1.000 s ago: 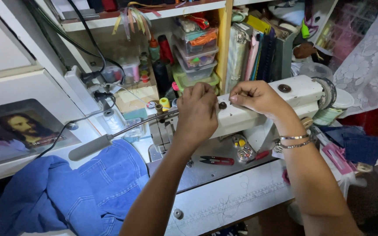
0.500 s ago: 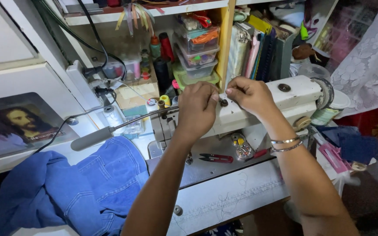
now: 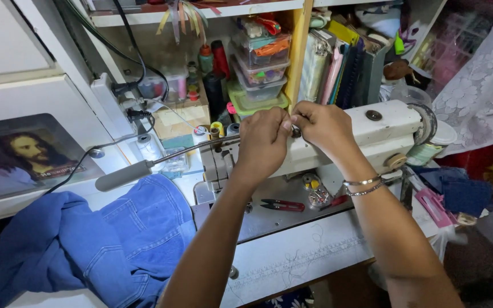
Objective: Threading a professional sewing machine and adjusting the thread tension and guides.
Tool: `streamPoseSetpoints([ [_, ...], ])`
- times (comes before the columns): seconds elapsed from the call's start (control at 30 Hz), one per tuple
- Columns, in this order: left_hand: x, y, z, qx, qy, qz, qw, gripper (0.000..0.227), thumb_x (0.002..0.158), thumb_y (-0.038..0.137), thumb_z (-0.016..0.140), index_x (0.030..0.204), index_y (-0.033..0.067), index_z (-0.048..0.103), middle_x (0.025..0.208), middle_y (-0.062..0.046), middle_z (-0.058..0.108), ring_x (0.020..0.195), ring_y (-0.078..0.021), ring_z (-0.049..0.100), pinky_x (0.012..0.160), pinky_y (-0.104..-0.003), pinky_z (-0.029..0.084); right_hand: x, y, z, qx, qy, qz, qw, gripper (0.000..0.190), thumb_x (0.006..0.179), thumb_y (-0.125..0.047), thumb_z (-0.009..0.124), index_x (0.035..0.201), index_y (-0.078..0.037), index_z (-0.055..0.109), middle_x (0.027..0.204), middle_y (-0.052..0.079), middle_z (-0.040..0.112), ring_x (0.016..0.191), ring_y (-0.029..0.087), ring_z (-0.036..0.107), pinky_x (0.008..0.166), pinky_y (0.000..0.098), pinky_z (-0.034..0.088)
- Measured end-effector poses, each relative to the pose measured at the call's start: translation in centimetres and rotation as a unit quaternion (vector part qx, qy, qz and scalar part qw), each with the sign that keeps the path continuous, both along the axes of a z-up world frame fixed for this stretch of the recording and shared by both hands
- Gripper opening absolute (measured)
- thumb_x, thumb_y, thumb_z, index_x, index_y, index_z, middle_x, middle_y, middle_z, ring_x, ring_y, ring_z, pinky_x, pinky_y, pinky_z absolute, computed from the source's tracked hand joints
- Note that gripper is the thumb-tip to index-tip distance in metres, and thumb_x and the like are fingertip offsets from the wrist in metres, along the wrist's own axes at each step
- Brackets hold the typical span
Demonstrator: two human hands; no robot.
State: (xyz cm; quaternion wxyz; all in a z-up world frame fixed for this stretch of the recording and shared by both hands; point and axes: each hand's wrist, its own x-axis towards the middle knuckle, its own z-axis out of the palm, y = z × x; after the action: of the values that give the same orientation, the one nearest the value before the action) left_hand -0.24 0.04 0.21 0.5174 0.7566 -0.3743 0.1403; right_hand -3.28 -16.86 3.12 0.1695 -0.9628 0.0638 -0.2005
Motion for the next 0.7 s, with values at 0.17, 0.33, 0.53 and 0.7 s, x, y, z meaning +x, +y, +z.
streamPoseSetpoints([
  [0.17,-0.4,0.2,-0.2,0.009,-0.016,0.002,1.000,0.016,0.103,0.023,0.051,0.093,0.0142,0.060,0.083,-0.007,0.061,0.106,-0.0319,0.057,0.111,-0.053,0.025,0.3,-0.2,-0.1,-0.013,0.009,-0.011,1.000,0.012,0.096,-0.030,0.063,0.100,-0.026,0.074,0.083,0.010,0.074,0.091,0.040,0.071,0.081,0.0457,0.053],
  [0.33,-1.1,0.8,0.1,-0.008,-0.080,0.025,0.996,0.018,0.103,0.025,0.052,0.092,0.0128,0.059,0.078,-0.010,0.056,0.095,-0.0349,0.057,0.100,-0.051,0.036,-0.4,-1.2,0.4,0.001,0.022,-0.024,0.999,0.014,0.095,-0.034,0.063,0.101,-0.029,0.074,0.089,0.011,0.075,0.098,0.041,0.069,0.088,0.0490,0.052],
  [0.53,-0.1,0.2,-0.7,-0.016,-0.077,0.029,0.996,0.016,0.102,0.025,0.052,0.094,0.0138,0.061,0.080,-0.008,0.057,0.099,-0.0335,0.057,0.102,-0.049,0.035,-5.9,-0.4,1.6,0.013,0.049,-0.041,0.998,0.018,0.097,-0.027,0.061,0.104,-0.020,0.076,0.084,0.020,0.074,0.092,0.046,0.070,0.085,0.0507,0.052],
  [0.7,-0.2,0.4,-0.5,-0.037,-0.073,0.040,0.996,0.019,0.103,0.026,0.050,0.092,0.0142,0.060,0.077,-0.007,0.060,0.095,-0.0341,0.059,0.096,-0.049,0.040,-6.5,-3.8,-1.4,0.142,-0.015,0.059,0.988,0.010,0.097,-0.020,0.066,0.096,-0.016,0.076,0.070,0.010,0.066,0.070,0.025,0.062,0.068,0.0354,0.048],
])
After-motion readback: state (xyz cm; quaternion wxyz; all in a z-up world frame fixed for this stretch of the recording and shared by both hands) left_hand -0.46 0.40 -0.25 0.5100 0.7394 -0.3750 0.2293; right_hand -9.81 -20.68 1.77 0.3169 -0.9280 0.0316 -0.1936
